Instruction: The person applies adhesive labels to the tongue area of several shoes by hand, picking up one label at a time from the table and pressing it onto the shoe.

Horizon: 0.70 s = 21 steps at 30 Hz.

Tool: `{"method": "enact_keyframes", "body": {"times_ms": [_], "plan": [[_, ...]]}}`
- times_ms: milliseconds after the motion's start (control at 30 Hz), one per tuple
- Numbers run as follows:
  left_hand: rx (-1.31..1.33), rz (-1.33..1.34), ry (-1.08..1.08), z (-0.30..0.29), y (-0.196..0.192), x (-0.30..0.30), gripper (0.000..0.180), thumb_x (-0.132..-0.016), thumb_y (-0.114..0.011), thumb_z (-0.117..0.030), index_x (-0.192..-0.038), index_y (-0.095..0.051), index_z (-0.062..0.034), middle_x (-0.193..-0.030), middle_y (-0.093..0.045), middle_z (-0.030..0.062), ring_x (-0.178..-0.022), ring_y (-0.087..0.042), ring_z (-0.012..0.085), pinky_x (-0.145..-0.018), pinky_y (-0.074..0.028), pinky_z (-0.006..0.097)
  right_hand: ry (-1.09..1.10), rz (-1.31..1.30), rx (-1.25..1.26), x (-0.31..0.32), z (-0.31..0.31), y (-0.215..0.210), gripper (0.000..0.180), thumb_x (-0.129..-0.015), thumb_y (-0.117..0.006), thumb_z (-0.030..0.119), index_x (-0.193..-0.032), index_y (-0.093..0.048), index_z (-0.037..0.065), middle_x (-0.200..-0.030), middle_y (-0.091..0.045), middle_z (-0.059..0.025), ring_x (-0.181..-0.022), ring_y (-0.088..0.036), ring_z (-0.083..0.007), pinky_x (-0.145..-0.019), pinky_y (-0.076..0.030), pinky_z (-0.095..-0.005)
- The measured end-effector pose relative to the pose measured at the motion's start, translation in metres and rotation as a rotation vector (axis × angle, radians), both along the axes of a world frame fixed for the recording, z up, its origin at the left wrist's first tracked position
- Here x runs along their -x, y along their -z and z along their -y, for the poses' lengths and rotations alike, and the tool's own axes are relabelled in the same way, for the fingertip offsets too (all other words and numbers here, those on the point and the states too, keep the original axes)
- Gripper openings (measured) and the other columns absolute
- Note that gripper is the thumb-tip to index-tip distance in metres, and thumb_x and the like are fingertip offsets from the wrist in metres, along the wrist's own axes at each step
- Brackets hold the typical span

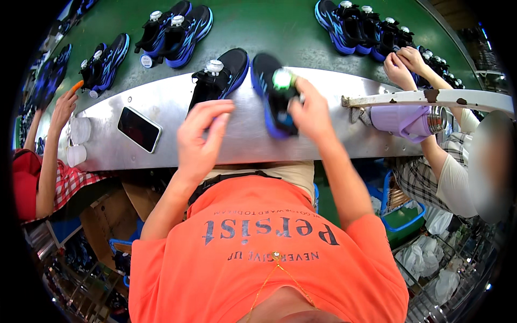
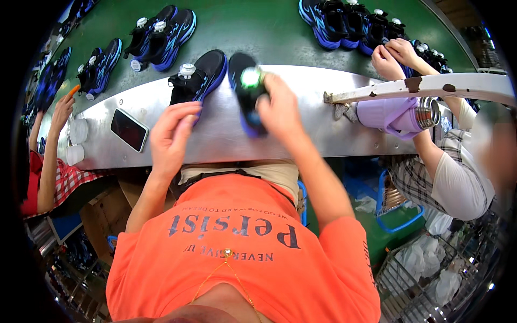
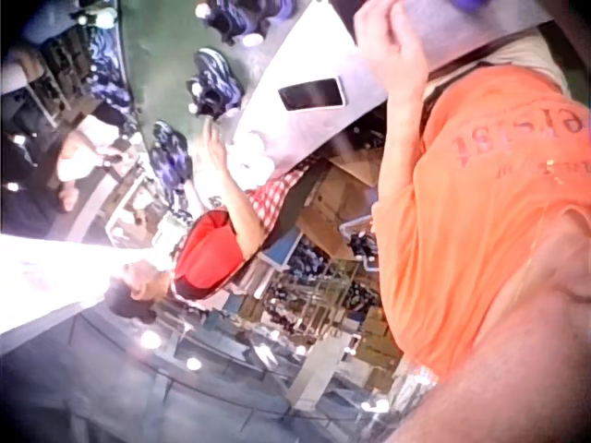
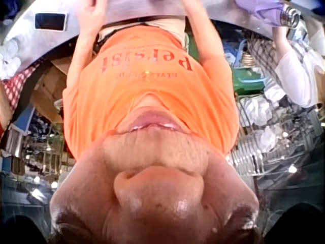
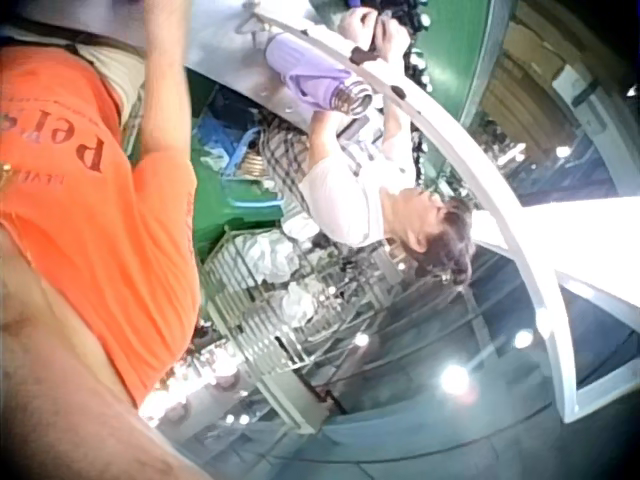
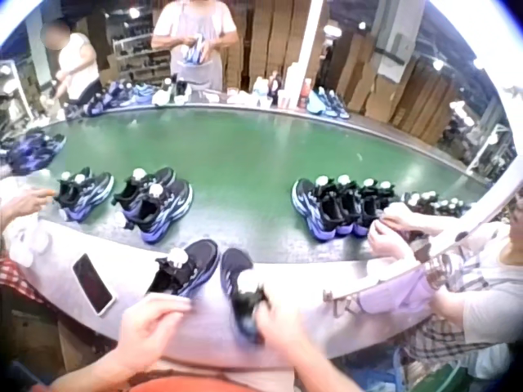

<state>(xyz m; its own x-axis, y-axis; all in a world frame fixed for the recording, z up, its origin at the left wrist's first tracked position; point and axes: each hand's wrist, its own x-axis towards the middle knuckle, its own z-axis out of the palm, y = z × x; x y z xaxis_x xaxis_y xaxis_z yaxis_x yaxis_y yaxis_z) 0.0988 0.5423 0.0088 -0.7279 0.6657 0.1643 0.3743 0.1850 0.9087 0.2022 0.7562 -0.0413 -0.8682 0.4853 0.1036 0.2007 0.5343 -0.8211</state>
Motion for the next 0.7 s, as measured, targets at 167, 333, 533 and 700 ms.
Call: {"method": "enact_keyframes", "body": {"times_ms": [167,333,533,700], "plan": [[0.212,-0.026,-0.24,0.01,0.0,0.029,0.021,-0.088,-0.056,-0.004,-0.106,-0.064,-0.0017,-0.101,-0.063,0.0067,-0.087,-0.058,0.0135,-0.073,-0.046,0.024,0.191,-0.212,-0.435,0.065,-0.105,-0.009,0.042,-0.074,-0.055,0.001,-0.116,-0.059,0.003,-0.109,-0.06,-0.0162,-0.1,-0.057,-0.0333,-0.089,-0.045,-0.037],[0.415,0.024,-0.12,0.006,0.053,0.058,0.028,-0.086,-0.057,-0.009,-0.112,-0.062,0.0002,-0.105,-0.064,0.0108,-0.093,-0.06,0.0201,-0.08,-0.047,0.029,-0.181,-0.184,0.009,0.068,-0.028,0.01,0.058,-0.07,-0.044,-0.01,-0.122,-0.059,0.011,-0.101,-0.06,-0.007,-0.093,-0.057,-0.0164,-0.081,-0.046,-0.0264],[0.45,0.123,0.042,0.017,0.036,0.029,0.022,-0.084,-0.058,-0.008,-0.104,-0.063,-0.0001,-0.098,-0.064,0.0133,-0.092,-0.061,0.0253,-0.082,-0.046,0.031,-0.547,-0.017,0.421,0.015,0.019,-0.016,0.069,-0.071,-0.05,-0.006,-0.138,-0.044,0.011,-0.122,-0.053,-0.0129,-0.114,-0.051,-0.0241,-0.098,-0.039,-0.0315],[0.381,0.046,0.047,0.013,0.04,0.017,0.019,-0.082,-0.06,-0.013,-0.097,-0.067,-0.0033,-0.094,-0.066,0.0126,-0.09,-0.06,0.0292,-0.079,-0.047,0.037,-0.551,0.202,0.26,0.03,0.016,-0.034,0.073,-0.067,-0.076,0.015,-0.135,-0.049,0.015,-0.098,-0.052,-0.0083,-0.093,-0.052,-0.0226,-0.082,-0.044,-0.0332]]}}
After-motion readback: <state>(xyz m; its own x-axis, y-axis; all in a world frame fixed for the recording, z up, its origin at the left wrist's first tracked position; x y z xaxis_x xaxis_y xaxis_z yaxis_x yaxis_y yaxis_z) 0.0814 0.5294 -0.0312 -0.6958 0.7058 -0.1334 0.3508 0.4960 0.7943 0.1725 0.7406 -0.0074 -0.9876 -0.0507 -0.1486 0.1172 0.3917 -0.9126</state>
